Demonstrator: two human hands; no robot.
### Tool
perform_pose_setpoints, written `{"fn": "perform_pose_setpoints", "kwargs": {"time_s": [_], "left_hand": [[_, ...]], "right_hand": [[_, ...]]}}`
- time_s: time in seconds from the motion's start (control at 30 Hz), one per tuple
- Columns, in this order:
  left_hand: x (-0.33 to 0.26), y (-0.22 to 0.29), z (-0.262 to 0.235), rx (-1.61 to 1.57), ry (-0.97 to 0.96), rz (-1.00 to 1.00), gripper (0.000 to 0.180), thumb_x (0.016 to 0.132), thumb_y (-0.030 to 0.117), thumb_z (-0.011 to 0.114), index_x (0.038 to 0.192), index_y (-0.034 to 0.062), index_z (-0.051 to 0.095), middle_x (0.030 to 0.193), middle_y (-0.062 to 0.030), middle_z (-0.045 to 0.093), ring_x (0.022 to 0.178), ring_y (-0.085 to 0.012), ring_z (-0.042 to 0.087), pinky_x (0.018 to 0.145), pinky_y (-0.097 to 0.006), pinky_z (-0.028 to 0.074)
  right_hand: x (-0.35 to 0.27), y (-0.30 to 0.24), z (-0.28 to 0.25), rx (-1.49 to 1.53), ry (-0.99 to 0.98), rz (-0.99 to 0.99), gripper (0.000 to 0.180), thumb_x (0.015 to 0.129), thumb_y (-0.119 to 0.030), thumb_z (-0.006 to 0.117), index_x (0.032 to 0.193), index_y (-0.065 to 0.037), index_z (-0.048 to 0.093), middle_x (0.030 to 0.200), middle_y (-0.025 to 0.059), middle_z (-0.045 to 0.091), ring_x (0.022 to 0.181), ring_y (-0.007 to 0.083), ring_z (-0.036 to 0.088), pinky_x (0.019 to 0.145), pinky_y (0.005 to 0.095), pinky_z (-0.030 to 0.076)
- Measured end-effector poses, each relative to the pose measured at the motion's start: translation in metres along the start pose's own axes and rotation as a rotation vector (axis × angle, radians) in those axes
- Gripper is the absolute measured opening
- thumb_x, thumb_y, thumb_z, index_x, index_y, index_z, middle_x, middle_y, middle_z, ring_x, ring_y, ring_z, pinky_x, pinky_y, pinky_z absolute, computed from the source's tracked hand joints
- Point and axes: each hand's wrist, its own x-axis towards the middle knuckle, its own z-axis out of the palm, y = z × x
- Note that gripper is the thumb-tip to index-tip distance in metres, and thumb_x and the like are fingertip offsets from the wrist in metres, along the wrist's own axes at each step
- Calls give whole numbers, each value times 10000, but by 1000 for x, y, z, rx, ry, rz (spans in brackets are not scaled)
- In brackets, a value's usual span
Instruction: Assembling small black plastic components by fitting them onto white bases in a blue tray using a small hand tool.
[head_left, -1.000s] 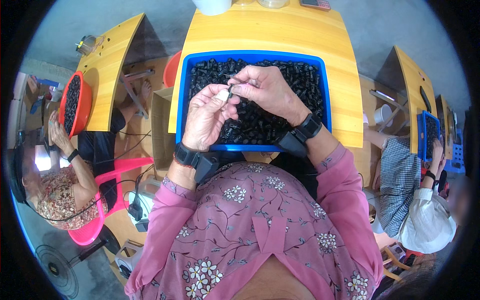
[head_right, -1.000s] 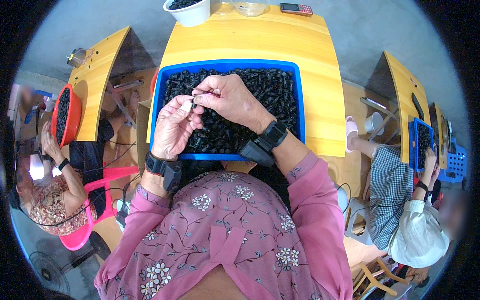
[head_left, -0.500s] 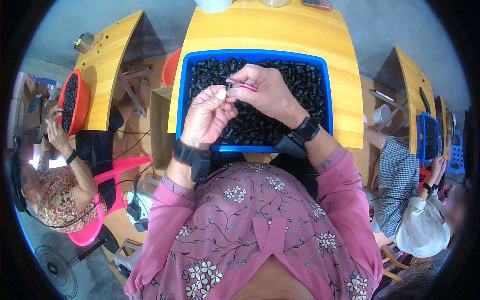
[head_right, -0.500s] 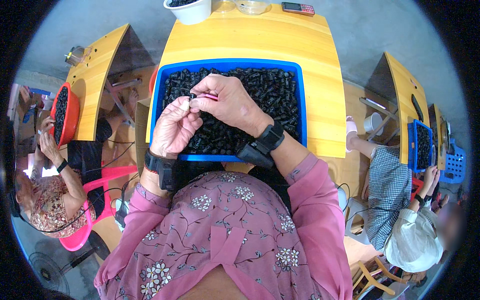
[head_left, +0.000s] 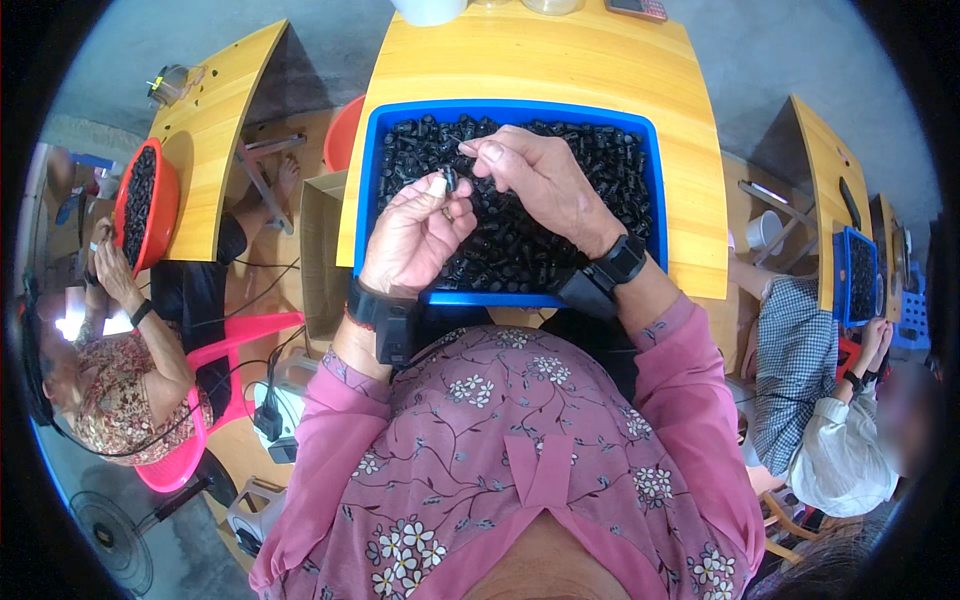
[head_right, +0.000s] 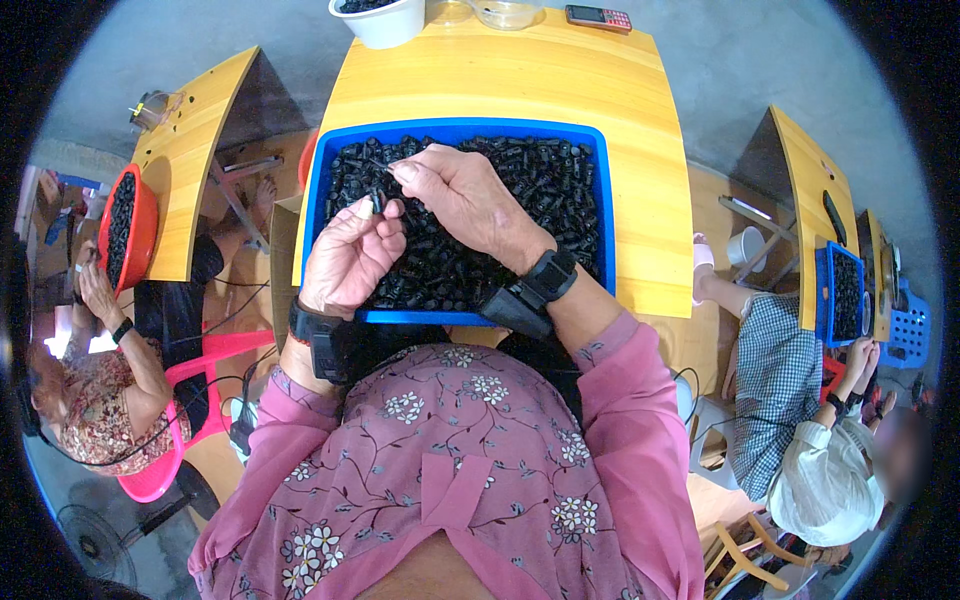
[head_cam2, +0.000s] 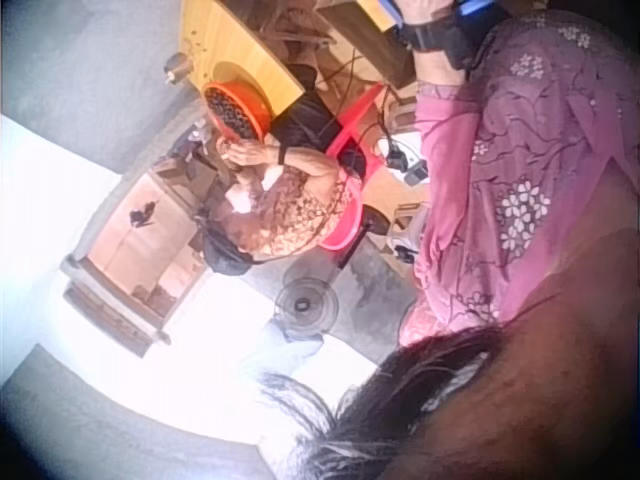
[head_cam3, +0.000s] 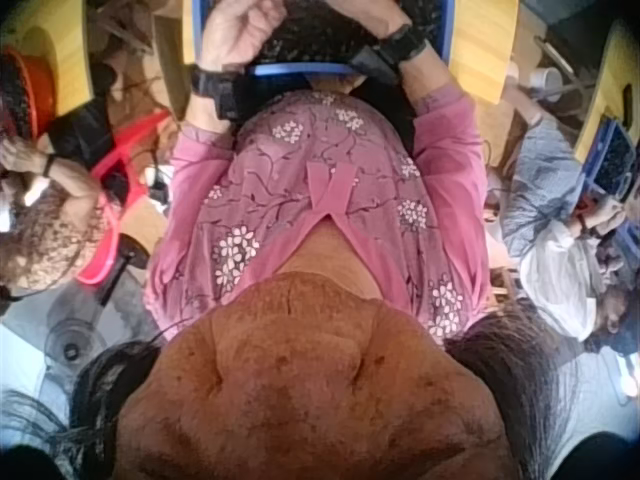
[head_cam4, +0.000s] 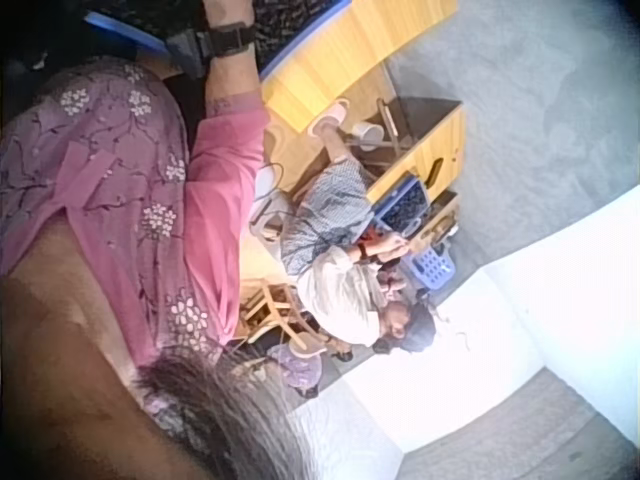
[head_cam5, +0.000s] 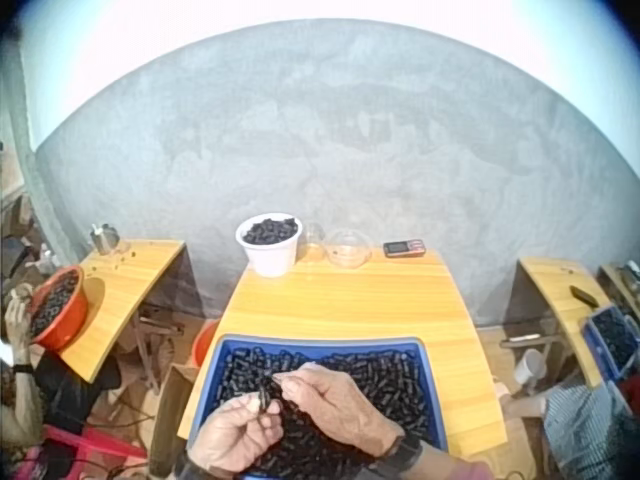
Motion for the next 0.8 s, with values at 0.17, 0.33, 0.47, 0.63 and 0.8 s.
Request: {"fn": "perform_pose_setpoints", "kwargs": {"time_s": [0.17, 0.33, 0.47, 0.63, 0.8], "left_hand": [[1, -1, -7, -81, -85, 24, 124, 946, 86, 590, 1025, -5, 622, 932, -88, 637, 771, -146, 553, 717, -291, 470], [0, -2, -2, -183, 49, 53, 106, 922, 22, 579, 1010, -16, 625, 928, -95, 651, 764, -154, 560, 679, -270, 482], [-3, -1, 4, -173, 54, 70, 105, 918, 11, 579, 1008, -14, 629, 926, -93, 650, 760, -157, 562, 663, -261, 485], [0, -2, -6, -185, -66, 46, 112, 913, 13, 592, 1016, -12, 629, 943, -85, 648, 762, -149, 558, 664, -261, 472], [2, -3, -7, -152, -45, 69, 121, 907, 27, 611, 1018, -19, 622, 935, -85, 633, 768, -142, 547, 658, -260, 452]], "right_hand": [[-3, 3, 7, -196, -69, -219, 230, 908, -173, 635, 1034, 16, 674, 856, 148, 631, 775, 284, 645, 710, 347, 515], [-6, -1, 12, -298, -57, -283, 208, 861, -141, 688, 1012, 1, 670, 839, 140, 618, 757, 309, 640, 673, 356, 526], [-5, 1, 14, -316, -22, -349, 183, 867, -135, 687, 999, -8, 673, 815, 124, 602, 731, 294, 633, 650, 351, 524], [-5, 8, 13, -279, -27, -357, 172, 869, -131, 688, 999, -18, 683, 789, 114, 588, 713, 281, 623, 639, 343, 518], [-5, 15, 12, -223, -17, -339, 170, 868, -130, 688, 1004, -27, 687, 796, 112, 602, 716, 272, 628, 640, 334, 516]]}}
